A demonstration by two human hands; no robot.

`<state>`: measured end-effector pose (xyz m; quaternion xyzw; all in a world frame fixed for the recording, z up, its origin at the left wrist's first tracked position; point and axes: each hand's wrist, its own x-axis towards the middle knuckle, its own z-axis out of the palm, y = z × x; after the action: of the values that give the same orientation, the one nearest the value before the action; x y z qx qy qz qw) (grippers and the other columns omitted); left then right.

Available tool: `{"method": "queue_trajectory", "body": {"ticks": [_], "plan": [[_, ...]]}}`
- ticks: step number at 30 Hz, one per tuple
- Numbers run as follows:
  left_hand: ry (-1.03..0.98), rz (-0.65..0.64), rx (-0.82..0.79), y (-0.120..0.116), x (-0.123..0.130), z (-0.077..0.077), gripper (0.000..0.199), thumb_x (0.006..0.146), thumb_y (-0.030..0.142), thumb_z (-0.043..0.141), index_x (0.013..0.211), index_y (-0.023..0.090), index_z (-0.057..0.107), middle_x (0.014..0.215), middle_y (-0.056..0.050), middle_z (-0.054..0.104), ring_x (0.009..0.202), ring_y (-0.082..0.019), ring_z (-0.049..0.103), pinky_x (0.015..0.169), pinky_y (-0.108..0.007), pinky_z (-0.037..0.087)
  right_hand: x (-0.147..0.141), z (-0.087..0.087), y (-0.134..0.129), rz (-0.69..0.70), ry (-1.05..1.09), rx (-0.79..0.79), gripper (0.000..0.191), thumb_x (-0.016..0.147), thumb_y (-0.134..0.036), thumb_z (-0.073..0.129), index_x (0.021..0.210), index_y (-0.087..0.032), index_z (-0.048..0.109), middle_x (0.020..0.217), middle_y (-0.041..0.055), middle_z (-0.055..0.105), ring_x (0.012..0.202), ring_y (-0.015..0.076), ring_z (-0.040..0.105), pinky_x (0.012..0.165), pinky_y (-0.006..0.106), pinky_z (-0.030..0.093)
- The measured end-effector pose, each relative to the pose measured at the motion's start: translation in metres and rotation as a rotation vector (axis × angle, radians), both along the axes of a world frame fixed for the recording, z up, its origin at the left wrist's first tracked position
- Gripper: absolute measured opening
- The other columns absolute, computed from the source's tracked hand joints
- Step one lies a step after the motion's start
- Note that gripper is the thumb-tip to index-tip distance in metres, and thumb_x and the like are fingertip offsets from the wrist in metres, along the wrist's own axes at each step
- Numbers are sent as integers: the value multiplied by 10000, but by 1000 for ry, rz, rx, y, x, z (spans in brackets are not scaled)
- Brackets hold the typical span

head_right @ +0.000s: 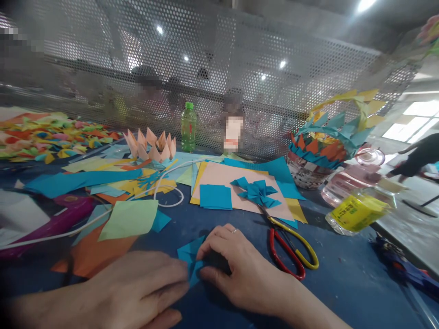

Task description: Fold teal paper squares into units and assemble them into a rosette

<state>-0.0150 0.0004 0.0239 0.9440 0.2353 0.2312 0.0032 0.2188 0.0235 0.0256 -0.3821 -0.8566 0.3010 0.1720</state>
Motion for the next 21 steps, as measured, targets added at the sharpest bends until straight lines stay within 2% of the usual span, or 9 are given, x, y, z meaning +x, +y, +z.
{"method": "queue_trajectory", "body": {"ticks": [7,10,16,18,21], "plan": [[-10,-7,-10,-1,1,-2,223,990,271,498,928,170,687,848,-10,686,764,-188,658,674,-298,534,-1,-2,4,-93,8,-40,102,858,-145,640,897,-236,616,876,-34,638,835,141,560,760,264,413],[-19,-33,-8,-1,4,-2,288,1007,269,455,891,163,696,801,-12,683,719,-184,653,643,-296,529,-2,-1,3,-92,6,-22,113,837,-121,621,870,-228,626,837,-38,653,785,129,568,733,252,414],[-86,-2,100,-1,2,-1,380,1043,248,362,931,149,711,827,-26,718,707,-180,664,647,-299,535,-3,2,-3,-116,-1,-65,147,779,-88,594,839,-215,637,772,-37,665,696,119,578,625,219,423],[-107,-9,116,0,2,-3,390,1048,246,344,948,147,708,852,-30,725,717,-175,668,663,-296,539,-1,2,-2,-102,3,-67,150,790,-95,601,864,-215,651,777,-35,666,690,114,581,632,217,434],[-109,-29,111,2,0,-5,372,1047,272,361,946,152,699,858,-34,720,743,-176,670,672,-288,541,2,0,2,-33,37,-44,233,832,-128,628,1029,-242,682,832,-27,675,744,117,601,701,227,460]]}}
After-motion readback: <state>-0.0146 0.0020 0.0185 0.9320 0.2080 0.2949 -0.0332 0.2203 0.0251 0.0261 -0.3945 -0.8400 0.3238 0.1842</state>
